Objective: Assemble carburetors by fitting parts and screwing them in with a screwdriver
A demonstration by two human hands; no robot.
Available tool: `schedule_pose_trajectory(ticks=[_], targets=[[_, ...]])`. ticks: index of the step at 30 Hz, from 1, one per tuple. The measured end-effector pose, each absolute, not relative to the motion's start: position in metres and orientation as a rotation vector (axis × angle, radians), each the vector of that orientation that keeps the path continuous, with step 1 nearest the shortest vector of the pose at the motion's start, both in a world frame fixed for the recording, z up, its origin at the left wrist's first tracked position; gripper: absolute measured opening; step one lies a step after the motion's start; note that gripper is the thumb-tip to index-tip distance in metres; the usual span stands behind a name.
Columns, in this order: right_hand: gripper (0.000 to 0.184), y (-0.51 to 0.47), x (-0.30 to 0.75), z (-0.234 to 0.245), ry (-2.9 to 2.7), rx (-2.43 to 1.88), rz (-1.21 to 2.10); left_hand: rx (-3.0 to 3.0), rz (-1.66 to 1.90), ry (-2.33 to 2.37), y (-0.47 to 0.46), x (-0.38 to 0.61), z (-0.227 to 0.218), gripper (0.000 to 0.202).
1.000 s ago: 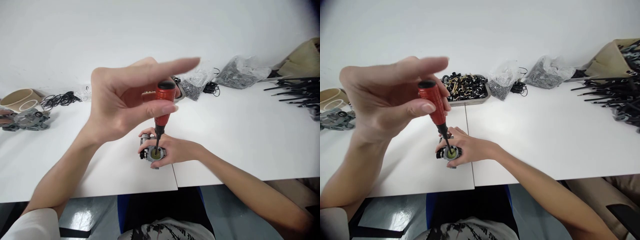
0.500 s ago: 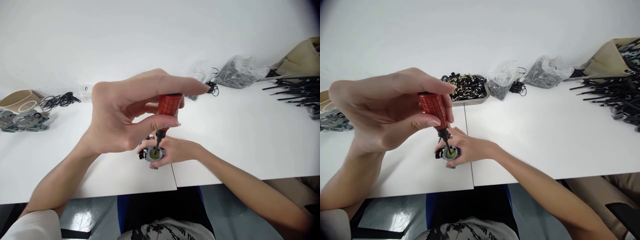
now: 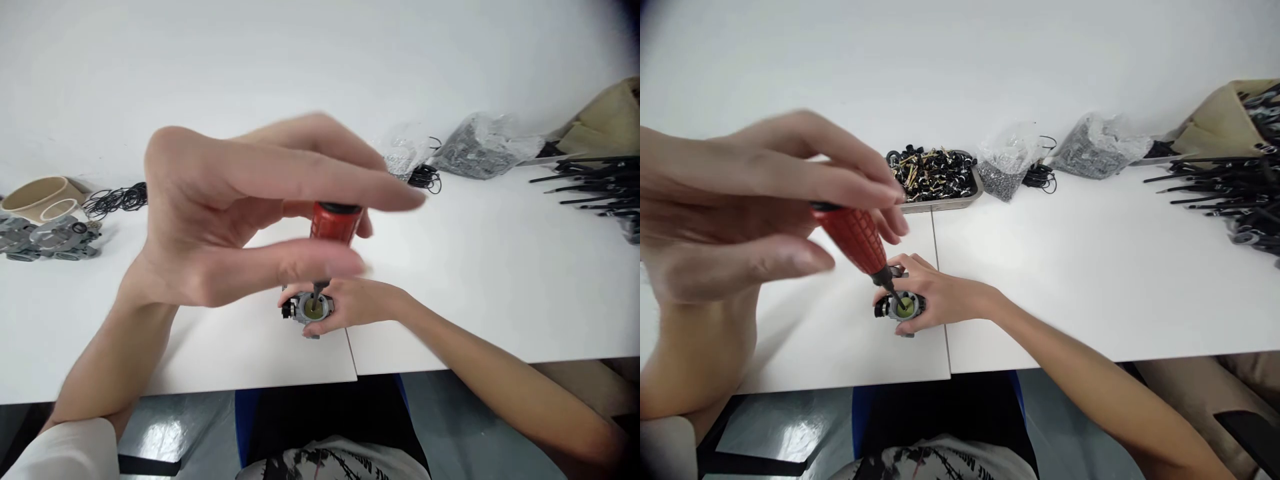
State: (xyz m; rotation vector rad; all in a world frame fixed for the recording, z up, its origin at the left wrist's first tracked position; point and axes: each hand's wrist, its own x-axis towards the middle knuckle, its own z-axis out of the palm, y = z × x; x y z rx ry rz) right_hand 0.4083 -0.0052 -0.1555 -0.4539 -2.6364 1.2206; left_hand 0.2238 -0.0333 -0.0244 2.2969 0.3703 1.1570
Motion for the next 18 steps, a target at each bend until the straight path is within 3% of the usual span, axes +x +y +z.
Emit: schedule_pose_trajectory(ticks=[3, 10, 15, 18], targets=[[0.045, -0.005, 0.408, -0.156, -2.641, -0.458, 1.228, 2.253, 1.227, 0.442, -0.033, 0.219, -0.029, 0.025], [0.044, -0.005, 0.408, -0.157, -2.624, -0.465, 1.211, 2.153, 0.794, 0.62, -0.033, 0.211, -0.025, 0.031], [0.045, -0.005, 0.408, -0.155, -2.62, -0.471, 1.261, 2.245, 1.096, 0.476, -0.031, 0.217, -0.028, 0.037], [0.046, -0.005, 0.408, -0.154, -2.633, -0.491, 1.266, 2.184, 1.084, 0.492, -0.032, 0.22, -0.031, 0.032]])
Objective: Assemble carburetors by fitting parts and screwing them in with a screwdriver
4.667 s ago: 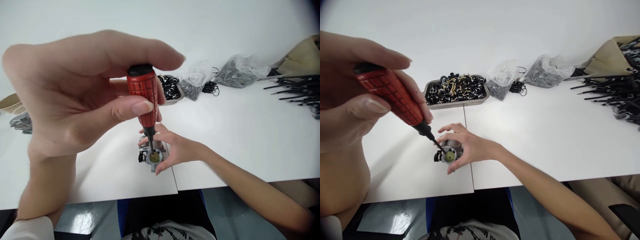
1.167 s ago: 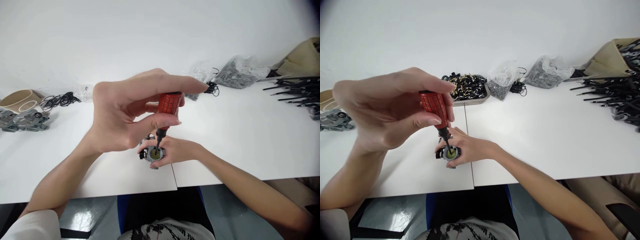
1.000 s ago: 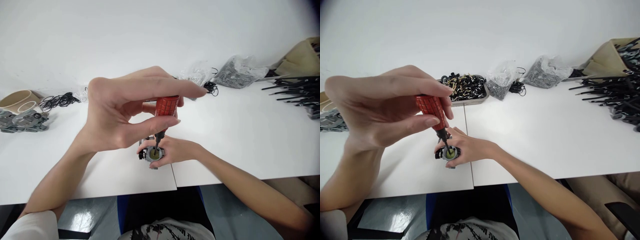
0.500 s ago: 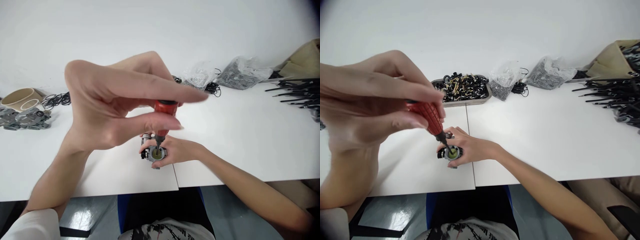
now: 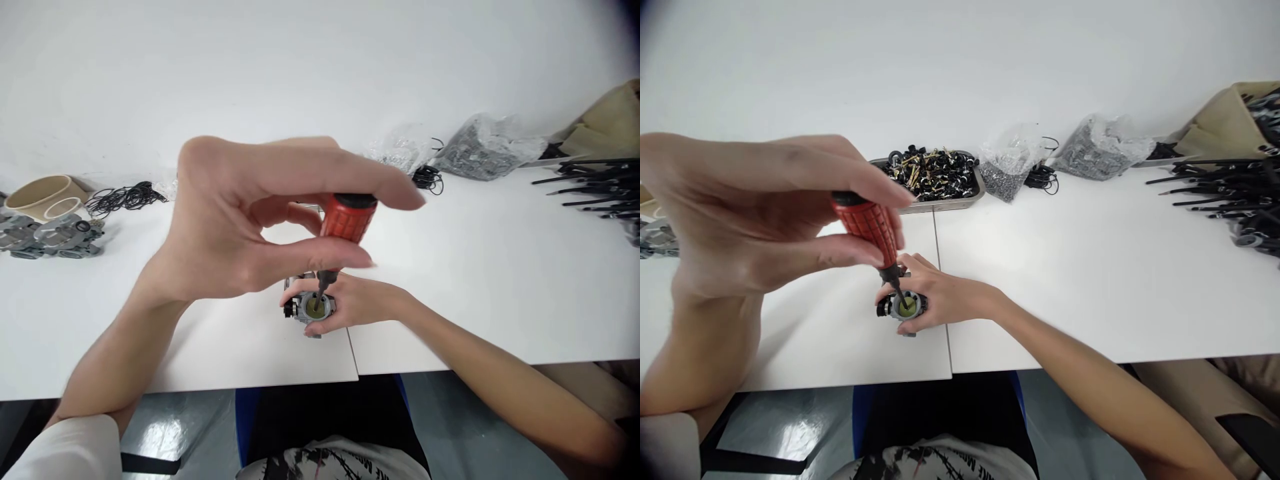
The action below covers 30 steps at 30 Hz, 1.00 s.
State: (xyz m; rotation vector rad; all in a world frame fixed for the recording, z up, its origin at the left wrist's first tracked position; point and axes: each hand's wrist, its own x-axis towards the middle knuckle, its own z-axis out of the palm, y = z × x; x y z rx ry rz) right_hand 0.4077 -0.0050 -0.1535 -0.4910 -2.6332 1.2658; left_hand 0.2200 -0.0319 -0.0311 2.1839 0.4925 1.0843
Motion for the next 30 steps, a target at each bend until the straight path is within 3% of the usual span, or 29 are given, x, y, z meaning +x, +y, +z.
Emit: schedule_pose_trajectory(ticks=[4, 14, 20, 30], targets=[[0.045, -0.006, 0.408, -0.151, -2.647, -0.506, 1.236, 2.125, 0.862, 0.496, -0.033, 0.218, -0.029, 0.034], [0.047, -0.004, 0.408, -0.161, -2.602, -0.426, 1.204, 2.123, 0.993, 0.585, -0.035, 0.215, -0.029, 0.032], [0.071, -0.001, 0.414, -0.16, -2.506, -0.435, 1.273, 2.216, 1.028, 0.555, -0.034, 0.218, -0.011, 0.055], [0.054, 0.006, 0.426, -0.145, -2.422, -0.475, 1.301, 2.119, 1.061, 0.527, -0.035, 0.219, -0.026, 0.059]])
